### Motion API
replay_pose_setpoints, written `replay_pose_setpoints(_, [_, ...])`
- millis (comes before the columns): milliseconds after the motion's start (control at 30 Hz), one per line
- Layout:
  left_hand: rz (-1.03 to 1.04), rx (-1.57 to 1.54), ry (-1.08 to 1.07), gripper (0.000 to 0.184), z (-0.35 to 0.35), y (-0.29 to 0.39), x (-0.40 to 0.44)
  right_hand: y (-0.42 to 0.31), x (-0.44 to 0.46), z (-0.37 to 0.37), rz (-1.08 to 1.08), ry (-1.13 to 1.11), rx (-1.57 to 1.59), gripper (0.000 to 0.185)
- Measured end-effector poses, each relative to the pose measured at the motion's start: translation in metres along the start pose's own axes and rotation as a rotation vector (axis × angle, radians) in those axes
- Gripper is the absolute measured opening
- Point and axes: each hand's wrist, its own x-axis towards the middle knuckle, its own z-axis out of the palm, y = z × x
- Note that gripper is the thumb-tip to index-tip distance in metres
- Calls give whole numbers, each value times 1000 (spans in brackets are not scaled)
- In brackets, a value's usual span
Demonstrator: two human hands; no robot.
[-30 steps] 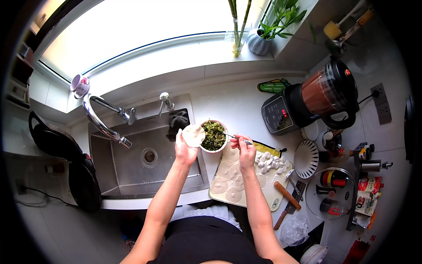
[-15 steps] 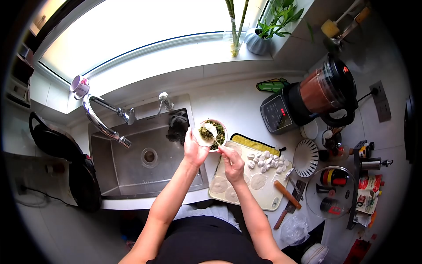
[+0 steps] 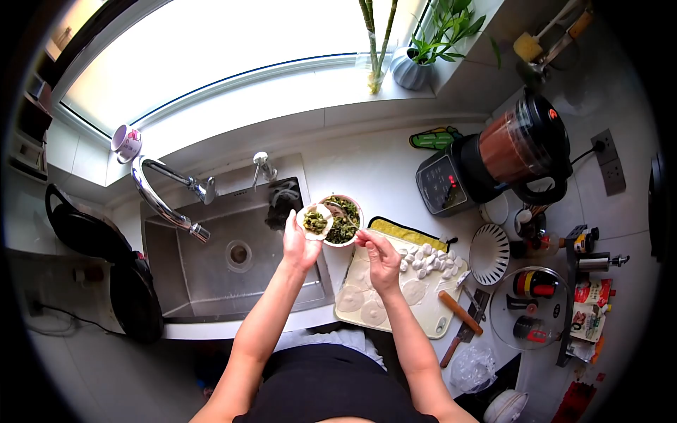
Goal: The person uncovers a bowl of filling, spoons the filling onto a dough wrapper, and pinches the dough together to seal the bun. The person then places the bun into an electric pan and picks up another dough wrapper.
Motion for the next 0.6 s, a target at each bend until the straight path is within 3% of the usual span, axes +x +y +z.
replay_pose_setpoints(167, [23, 51, 2, 54, -16, 23, -7, 26, 20, -18, 23, 3, -90, 25])
replay_pose_setpoints(267, [13, 36, -2, 55, -19, 29, -10, 31, 35, -19, -93, -93, -304, 24])
replay_pose_setpoints(600, [-31, -49, -39, 58, -23, 30, -11, 32, 37, -18, -286, -341, -492, 33])
